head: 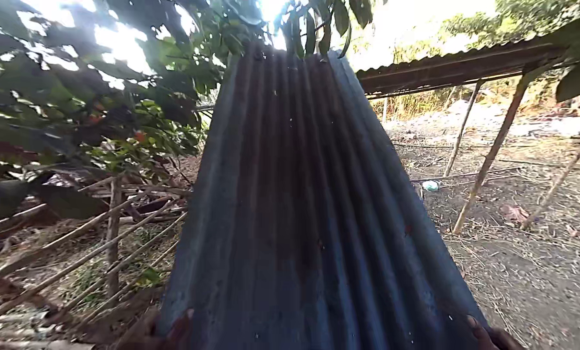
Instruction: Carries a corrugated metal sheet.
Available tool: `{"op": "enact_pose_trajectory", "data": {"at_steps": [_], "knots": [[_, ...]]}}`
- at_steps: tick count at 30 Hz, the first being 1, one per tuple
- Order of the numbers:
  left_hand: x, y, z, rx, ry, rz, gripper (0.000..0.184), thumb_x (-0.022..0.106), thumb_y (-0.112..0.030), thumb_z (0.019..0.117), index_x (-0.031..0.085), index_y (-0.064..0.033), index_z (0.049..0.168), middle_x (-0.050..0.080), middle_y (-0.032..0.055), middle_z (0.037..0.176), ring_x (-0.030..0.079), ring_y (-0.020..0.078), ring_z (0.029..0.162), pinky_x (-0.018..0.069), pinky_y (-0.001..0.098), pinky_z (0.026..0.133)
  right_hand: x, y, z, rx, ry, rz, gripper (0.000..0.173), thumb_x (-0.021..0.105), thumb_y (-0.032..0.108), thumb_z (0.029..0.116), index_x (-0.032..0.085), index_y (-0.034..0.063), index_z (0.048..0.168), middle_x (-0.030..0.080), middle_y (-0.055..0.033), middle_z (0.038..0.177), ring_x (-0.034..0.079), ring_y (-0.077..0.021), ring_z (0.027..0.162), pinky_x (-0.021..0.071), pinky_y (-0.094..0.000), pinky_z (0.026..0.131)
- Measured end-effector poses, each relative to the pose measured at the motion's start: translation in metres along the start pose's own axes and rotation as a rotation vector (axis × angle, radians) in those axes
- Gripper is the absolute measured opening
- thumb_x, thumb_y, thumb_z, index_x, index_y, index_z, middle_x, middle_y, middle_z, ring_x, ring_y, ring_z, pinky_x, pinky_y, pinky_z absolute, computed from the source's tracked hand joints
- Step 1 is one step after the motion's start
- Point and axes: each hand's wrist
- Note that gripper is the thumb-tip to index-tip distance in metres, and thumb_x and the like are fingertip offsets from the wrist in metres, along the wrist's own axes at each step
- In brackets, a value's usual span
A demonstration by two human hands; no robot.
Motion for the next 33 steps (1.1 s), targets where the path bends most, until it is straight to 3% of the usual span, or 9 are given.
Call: {"op": "enact_pose_trajectory", "data": {"at_steps": [10,15,19,23,27,29,30,31,33], "knots": [[0.020,-0.001,0.060,0.003,0.062,0.100,0.039,0.086,-0.025,0.0830,0.071,0.0062,0.102,0.068,0.0327,0.102,0.065,0.0525,0.102,0.0457,0.0722,0.092,0.015,-0.008,0.007,0.031,-0.010,0.082,0.036,0.078,0.021,0.0909,0.059,-0.0039,0.073,0.050,-0.0020,0.062,0.047,-0.0074,0.057,0.0449,-0.0302,0.061],[-0.002,-0.006,0.108,-0.046,0.031,0.071,0.037,0.087,-0.017,0.0819,0.070,0.0079,0.104,0.067,0.0345,0.106,0.064,0.0526,0.105,0.0449,0.0718,0.094,0.029,0.010,0.026,0.088,0.025,0.135,0.034,0.077,0.021,0.0914,0.064,-0.0074,0.080,0.058,-0.0100,0.069,0.053,-0.0156,0.064,0.0494,-0.0418,0.068],[-0.019,0.004,0.173,0.009,0.056,0.090,0.044,0.086,-0.018,0.0835,0.067,0.0096,0.112,0.065,0.0359,0.113,0.062,0.0530,0.110,0.0442,0.0719,0.097,0.024,0.054,0.046,0.106,0.051,0.208,0.031,0.075,0.023,0.0937,0.066,-0.0054,0.086,0.060,-0.0065,0.071,0.056,-0.0115,0.063,0.0525,-0.0364,0.065],[-0.030,0.031,0.256,-0.050,0.110,0.042,0.047,0.083,-0.025,0.0874,0.065,0.0088,0.115,0.067,0.0302,0.111,0.065,0.0436,0.106,0.0487,0.0622,0.096,0.017,0.104,0.073,0.088,0.158,0.220,0.032,0.067,0.027,0.1001,0.068,-0.0042,0.096,0.064,-0.0101,0.078,0.059,-0.0160,0.067,0.0545,-0.0421,0.067],[-0.067,0.023,0.314,0.159,0.049,0.059,0.045,0.083,-0.021,0.0884,0.064,0.0149,0.108,0.064,0.0382,0.103,0.062,0.0537,0.097,0.0469,0.0715,0.088,-0.001,0.164,0.097,0.039,0.272,0.220,0.030,0.060,0.029,0.1038,0.067,-0.0006,0.107,0.067,-0.0093,0.087,0.066,-0.0159,0.073,0.0584,-0.0413,0.070],[-0.100,-0.014,0.312,0.290,0.044,0.192,0.050,0.076,-0.020,0.0942,0.058,0.0219,0.115,0.062,0.0442,0.108,0.063,0.0562,0.100,0.0501,0.0682,0.086,-0.017,0.200,0.110,0.001,0.307,0.215,0.029,0.058,0.027,0.1047,0.064,0.0001,0.114,0.067,-0.0076,0.091,0.065,-0.0133,0.076,0.0578,-0.0380,0.072],[-0.120,-0.075,0.295,0.036,0.153,0.228,0.056,0.069,-0.017,0.0990,0.048,0.0198,0.134,0.052,0.0415,0.135,0.051,0.0518,0.129,0.0381,0.0614,0.109,-0.027,0.218,0.120,-0.005,0.319,0.221,0.029,0.057,0.027,0.1053,0.064,0.0011,0.115,0.067,-0.0061,0.090,0.065,-0.0117,0.075,0.0576,-0.0354,0.071],[-0.136,-0.117,0.283,-0.094,0.193,0.197,0.059,0.066,-0.014,0.1004,0.040,0.0173,0.143,0.043,0.0380,0.148,0.041,0.0471,0.141,0.0294,0.0563,0.117,-0.036,0.234,0.129,-0.009,0.335,0.229,0.027,0.055,0.027,0.1063,0.064,0.0032,0.114,0.067,-0.0034,0.087,0.065,-0.0093,0.073,0.0578,-0.0313,0.069],[-0.154,-0.143,0.270,-0.090,0.140,0.228,0.052,0.065,-0.021,0.1020,0.050,0.0179,0.134,0.051,0.0375,0.140,0.049,0.0466,0.134,0.0354,0.0589,0.112,-0.049,0.259,0.142,-0.007,0.368,0.259,0.027,0.052,0.029,0.1074,0.066,0.0061,0.110,0.068,-0.0016,0.083,0.066,-0.0082,0.068,0.0575,-0.0277,0.063]]}}
Point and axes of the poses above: each hand's wrist, its own z-axis towards the middle knuckle, its own x-axis out of the palm, y = z × x
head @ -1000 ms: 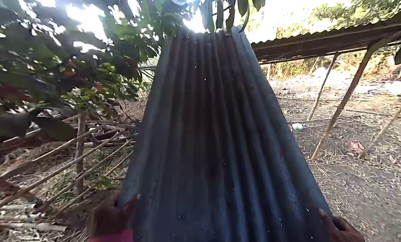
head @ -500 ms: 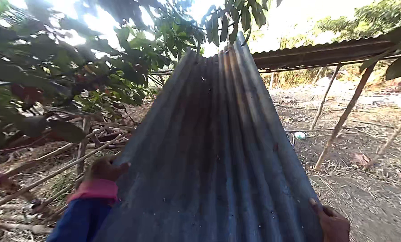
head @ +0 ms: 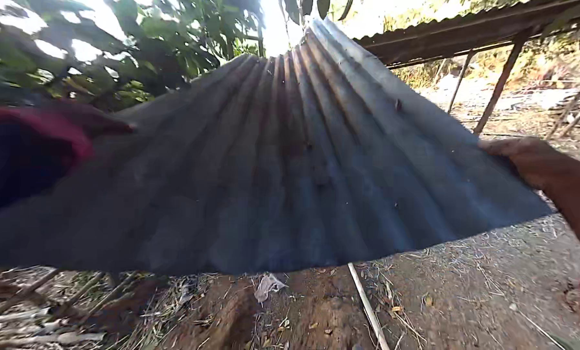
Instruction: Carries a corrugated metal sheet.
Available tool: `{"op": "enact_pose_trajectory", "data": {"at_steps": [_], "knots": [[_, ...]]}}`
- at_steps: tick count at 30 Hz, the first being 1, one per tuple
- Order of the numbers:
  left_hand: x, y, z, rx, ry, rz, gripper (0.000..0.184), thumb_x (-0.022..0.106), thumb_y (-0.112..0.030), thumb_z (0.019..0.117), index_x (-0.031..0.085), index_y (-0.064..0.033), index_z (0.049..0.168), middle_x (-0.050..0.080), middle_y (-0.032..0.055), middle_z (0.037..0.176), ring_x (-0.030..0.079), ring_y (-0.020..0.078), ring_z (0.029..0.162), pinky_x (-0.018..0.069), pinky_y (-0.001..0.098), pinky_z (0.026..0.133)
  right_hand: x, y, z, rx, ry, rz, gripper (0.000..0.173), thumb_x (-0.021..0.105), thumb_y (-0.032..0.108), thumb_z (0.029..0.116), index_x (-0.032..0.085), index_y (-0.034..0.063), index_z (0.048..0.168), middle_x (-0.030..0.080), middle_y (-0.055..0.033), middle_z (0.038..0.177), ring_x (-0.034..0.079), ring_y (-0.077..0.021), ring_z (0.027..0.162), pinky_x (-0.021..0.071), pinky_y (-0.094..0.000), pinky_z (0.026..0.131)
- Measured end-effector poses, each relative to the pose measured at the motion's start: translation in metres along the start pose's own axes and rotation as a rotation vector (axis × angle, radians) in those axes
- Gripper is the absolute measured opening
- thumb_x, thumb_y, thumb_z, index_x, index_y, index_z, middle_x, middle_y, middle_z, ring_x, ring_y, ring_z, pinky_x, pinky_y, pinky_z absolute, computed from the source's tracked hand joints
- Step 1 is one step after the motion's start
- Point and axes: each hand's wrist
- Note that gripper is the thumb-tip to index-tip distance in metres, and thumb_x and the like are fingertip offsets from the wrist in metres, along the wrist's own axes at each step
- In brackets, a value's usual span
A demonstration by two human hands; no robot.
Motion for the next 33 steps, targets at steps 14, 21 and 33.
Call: {"op": "enact_pose_trajectory", "data": {"at_steps": [14,21,33], "knots": [[-0.013,0.023,0.063,0.422,-0.037,0.059,0.049,0.061,-0.032,0.1039,0.061,0.0154,0.116,0.061,0.0385,0.118,0.058,0.0523,0.114,0.0405,0.0703,0.097,0.030,-0.076,-0.033,-0.379,0.118,-0.772,0.118,0.094,0.058,0.0620,0.034,0.0324,0.161,0.045,-0.0305,0.147,0.055,-0.0544,0.120,0.0460,-0.0758,0.087],[-0.070,-0.014,0.037,0.451,0.008,0.058,0.037,0.053,-0.032,0.1069,0.059,0.0001,0.124,0.061,0.0238,0.112,0.058,0.0328,0.097,0.0466,0.0544,0.083,0.040,-0.097,-0.052,-0.497,0.103,-0.809,0.131,0.095,0.060,0.0538,0.031,0.0266,0.163,0.034,-0.0286,0.157,0.052,-0.0579,0.123,0.0475,-0.0778,0.080],[-0.055,-0.062,0.034,0.500,-0.171,0.228,0.042,0.072,-0.033,0.0968,0.068,0.0076,0.104,0.065,0.0304,0.107,0.062,0.0449,0.103,0.0439,0.0665,0.089,0.089,-0.144,-0.047,-0.223,0.055,-0.506,0.104,0.089,0.045,0.0770,0.035,0.0174,0.161,0.059,-0.0299,0.136,0.060,-0.0498,0.119,0.0450,-0.0719,0.097]]}}
Point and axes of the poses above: each hand's wrist, its own z-axis towards the middle knuckle, its own x-axis out of the palm, y = z × x
